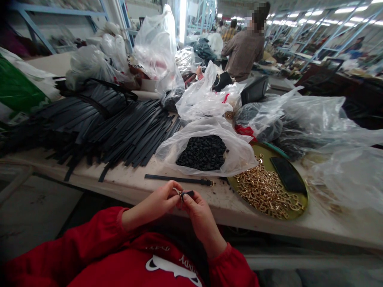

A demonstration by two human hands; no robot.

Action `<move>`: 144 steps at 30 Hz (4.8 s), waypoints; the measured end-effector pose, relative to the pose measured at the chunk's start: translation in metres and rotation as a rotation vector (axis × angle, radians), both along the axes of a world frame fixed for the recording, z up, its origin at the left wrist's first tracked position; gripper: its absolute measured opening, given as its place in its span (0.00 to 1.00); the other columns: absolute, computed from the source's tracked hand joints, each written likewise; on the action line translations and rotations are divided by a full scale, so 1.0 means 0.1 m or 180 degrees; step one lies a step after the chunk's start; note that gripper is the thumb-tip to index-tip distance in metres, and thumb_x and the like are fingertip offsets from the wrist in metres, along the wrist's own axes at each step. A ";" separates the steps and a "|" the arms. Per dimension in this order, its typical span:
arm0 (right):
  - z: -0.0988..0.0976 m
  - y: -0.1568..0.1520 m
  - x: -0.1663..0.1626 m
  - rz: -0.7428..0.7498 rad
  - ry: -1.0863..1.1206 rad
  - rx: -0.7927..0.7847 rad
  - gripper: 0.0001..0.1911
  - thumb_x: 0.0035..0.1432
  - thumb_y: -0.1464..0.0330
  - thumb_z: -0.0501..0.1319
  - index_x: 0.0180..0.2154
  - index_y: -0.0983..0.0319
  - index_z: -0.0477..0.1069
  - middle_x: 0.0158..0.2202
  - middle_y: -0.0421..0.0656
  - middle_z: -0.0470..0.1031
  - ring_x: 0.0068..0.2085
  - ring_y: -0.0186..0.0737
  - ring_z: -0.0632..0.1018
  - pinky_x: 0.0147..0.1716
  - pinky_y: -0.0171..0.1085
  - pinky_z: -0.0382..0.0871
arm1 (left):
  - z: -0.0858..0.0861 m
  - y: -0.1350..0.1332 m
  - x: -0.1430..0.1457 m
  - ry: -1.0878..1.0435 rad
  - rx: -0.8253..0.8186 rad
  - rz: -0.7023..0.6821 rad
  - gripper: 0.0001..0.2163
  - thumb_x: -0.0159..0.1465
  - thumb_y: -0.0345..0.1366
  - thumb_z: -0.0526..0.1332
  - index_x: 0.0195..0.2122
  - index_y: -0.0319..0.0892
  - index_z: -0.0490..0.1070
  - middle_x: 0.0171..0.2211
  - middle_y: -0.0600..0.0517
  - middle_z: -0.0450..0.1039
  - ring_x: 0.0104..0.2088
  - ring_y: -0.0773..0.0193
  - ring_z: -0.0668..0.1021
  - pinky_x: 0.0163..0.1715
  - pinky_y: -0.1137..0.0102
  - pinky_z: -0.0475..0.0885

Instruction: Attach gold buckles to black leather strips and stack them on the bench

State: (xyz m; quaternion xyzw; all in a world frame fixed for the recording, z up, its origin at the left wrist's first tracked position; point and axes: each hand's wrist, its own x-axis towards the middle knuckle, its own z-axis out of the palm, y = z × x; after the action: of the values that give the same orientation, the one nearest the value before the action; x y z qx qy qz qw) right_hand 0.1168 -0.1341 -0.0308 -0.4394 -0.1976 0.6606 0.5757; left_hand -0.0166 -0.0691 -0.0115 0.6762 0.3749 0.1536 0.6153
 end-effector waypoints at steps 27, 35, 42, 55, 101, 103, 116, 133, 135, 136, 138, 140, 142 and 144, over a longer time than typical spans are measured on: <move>-0.02 -0.17 0.16 0.0100 -0.0613 -0.0009 0.14 0.46 0.63 0.65 0.25 0.60 0.60 0.24 0.34 0.65 0.25 0.30 0.66 0.27 0.30 0.58 | 0.20 0.00 0.01 0.0800 0.0786 -0.0414 0.11 0.57 0.39 0.54 0.34 0.38 0.71 0.29 0.53 0.73 0.30 0.65 0.72 0.27 0.74 0.63; -0.05 -0.19 0.13 -0.0247 -0.1931 0.0095 0.14 0.48 0.60 0.61 0.34 0.59 0.60 0.21 0.32 0.62 0.21 0.30 0.65 0.20 0.30 0.58 | 0.28 -0.09 -0.06 0.0203 0.0114 -0.0653 0.14 0.57 0.30 0.53 0.42 0.36 0.71 0.36 0.51 0.74 0.35 0.66 0.73 0.36 0.76 0.66; -0.02 -0.29 0.06 0.0140 -0.2796 0.0328 0.09 0.55 0.61 0.55 0.30 0.59 0.61 0.19 0.35 0.66 0.22 0.32 0.67 0.22 0.32 0.59 | 0.28 -0.17 -0.05 0.0273 -0.0366 -0.0737 0.13 0.58 0.32 0.52 0.42 0.36 0.71 0.29 0.53 0.73 0.26 0.70 0.71 0.28 0.77 0.66; -0.14 -0.35 -0.04 -0.0345 -0.2722 0.0204 0.10 0.55 0.59 0.55 0.30 0.59 0.61 0.22 0.36 0.64 0.23 0.34 0.66 0.23 0.34 0.57 | 0.20 -0.13 -0.06 0.0967 -0.0332 -0.1043 0.13 0.60 0.41 0.49 0.28 0.38 0.67 0.20 0.54 0.69 0.17 0.71 0.68 0.17 0.77 0.61; -0.59 0.49 0.89 -0.0804 -0.6164 0.1014 0.25 0.59 0.54 0.43 0.38 0.66 0.68 0.37 0.53 0.73 0.38 0.50 0.72 0.39 0.45 0.64 | -0.12 0.83 -0.12 0.1678 0.3009 0.0144 0.12 0.65 0.40 0.48 0.34 0.42 0.69 0.35 0.49 0.71 0.38 0.63 0.72 0.42 0.69 0.65; -0.60 0.47 0.89 -0.0928 -0.6193 0.1034 0.26 0.59 0.53 0.43 0.39 0.67 0.68 0.38 0.54 0.72 0.39 0.51 0.72 0.40 0.46 0.64 | -0.05 1.05 -0.31 0.2254 0.2768 0.0664 0.13 0.65 0.38 0.46 0.36 0.40 0.68 0.36 0.47 0.70 0.39 0.63 0.73 0.41 0.70 0.65; -0.36 0.32 0.72 -0.1651 -0.5788 0.1789 0.12 0.57 0.64 0.52 0.38 0.64 0.68 0.38 0.52 0.72 0.41 0.47 0.72 0.43 0.47 0.64 | 0.15 1.50 -0.56 0.2259 0.1692 0.1350 0.09 0.58 0.27 0.52 0.35 0.30 0.69 0.36 0.34 0.73 0.40 0.54 0.76 0.36 0.67 0.70; 0.26 0.27 0.40 0.0660 -0.2824 0.0711 0.16 0.55 0.55 0.53 0.26 0.61 0.62 0.17 0.32 0.54 0.19 0.29 0.57 0.18 0.30 0.52 | 0.30 -0.03 -0.16 -0.0048 0.1261 0.0170 0.10 0.61 0.40 0.53 0.33 0.40 0.69 0.37 0.47 0.71 0.39 0.61 0.72 0.41 0.68 0.65; 0.32 0.35 0.41 0.0891 -0.2843 0.0780 0.16 0.56 0.56 0.53 0.26 0.61 0.63 0.18 0.33 0.56 0.19 0.29 0.59 0.19 0.30 0.54 | 0.33 0.13 -0.10 0.0249 0.1690 0.0034 0.09 0.58 0.39 0.56 0.35 0.41 0.70 0.38 0.47 0.71 0.41 0.59 0.71 0.42 0.67 0.64; 0.34 0.41 0.43 0.0932 -0.2909 0.0825 0.15 0.56 0.56 0.52 0.27 0.61 0.64 0.18 0.34 0.59 0.20 0.30 0.62 0.20 0.30 0.56 | 0.33 0.20 -0.06 0.0410 0.1565 -0.0093 0.09 0.58 0.39 0.55 0.33 0.41 0.70 0.34 0.48 0.72 0.36 0.60 0.73 0.38 0.68 0.65; 0.34 0.57 0.52 0.0752 -0.3306 0.0917 0.15 0.57 0.57 0.51 0.32 0.61 0.66 0.22 0.37 0.66 0.24 0.33 0.68 0.24 0.32 0.60 | 0.30 0.31 0.02 0.0576 0.0928 -0.0247 0.10 0.60 0.39 0.52 0.30 0.40 0.69 0.23 0.52 0.70 0.25 0.65 0.72 0.27 0.72 0.65; 0.30 0.78 0.68 0.0326 -0.4124 0.0951 0.15 0.59 0.60 0.49 0.38 0.62 0.67 0.30 0.43 0.71 0.32 0.38 0.72 0.31 0.35 0.64 | 0.28 0.39 0.08 0.0454 0.0023 -0.0188 0.11 0.61 0.37 0.48 0.32 0.39 0.67 0.19 0.55 0.66 0.18 0.69 0.68 0.20 0.75 0.62; 0.23 0.99 0.83 0.0132 -0.5147 0.0785 0.14 0.59 0.63 0.50 0.39 0.63 0.69 0.37 0.48 0.72 0.39 0.42 0.72 0.37 0.37 0.63 | 0.29 0.43 0.12 0.0189 -0.0880 -0.0013 0.10 0.60 0.35 0.48 0.36 0.38 0.66 0.19 0.57 0.66 0.16 0.72 0.66 0.17 0.77 0.60; 0.16 1.17 0.93 0.0388 -0.5990 0.0391 0.13 0.58 0.66 0.50 0.38 0.64 0.70 0.38 0.50 0.72 0.39 0.44 0.73 0.37 0.37 0.62 | 0.29 0.47 0.14 -0.0031 -0.1580 0.0141 0.10 0.59 0.35 0.49 0.37 0.37 0.65 0.19 0.57 0.66 0.15 0.74 0.65 0.15 0.78 0.58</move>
State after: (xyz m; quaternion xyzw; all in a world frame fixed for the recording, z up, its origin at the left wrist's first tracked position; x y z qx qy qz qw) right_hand 0.2097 -0.0170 -0.0148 -0.7499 -0.6381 0.0520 0.1664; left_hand -0.0029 -0.0223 0.0177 0.4952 0.4128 0.0735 0.7609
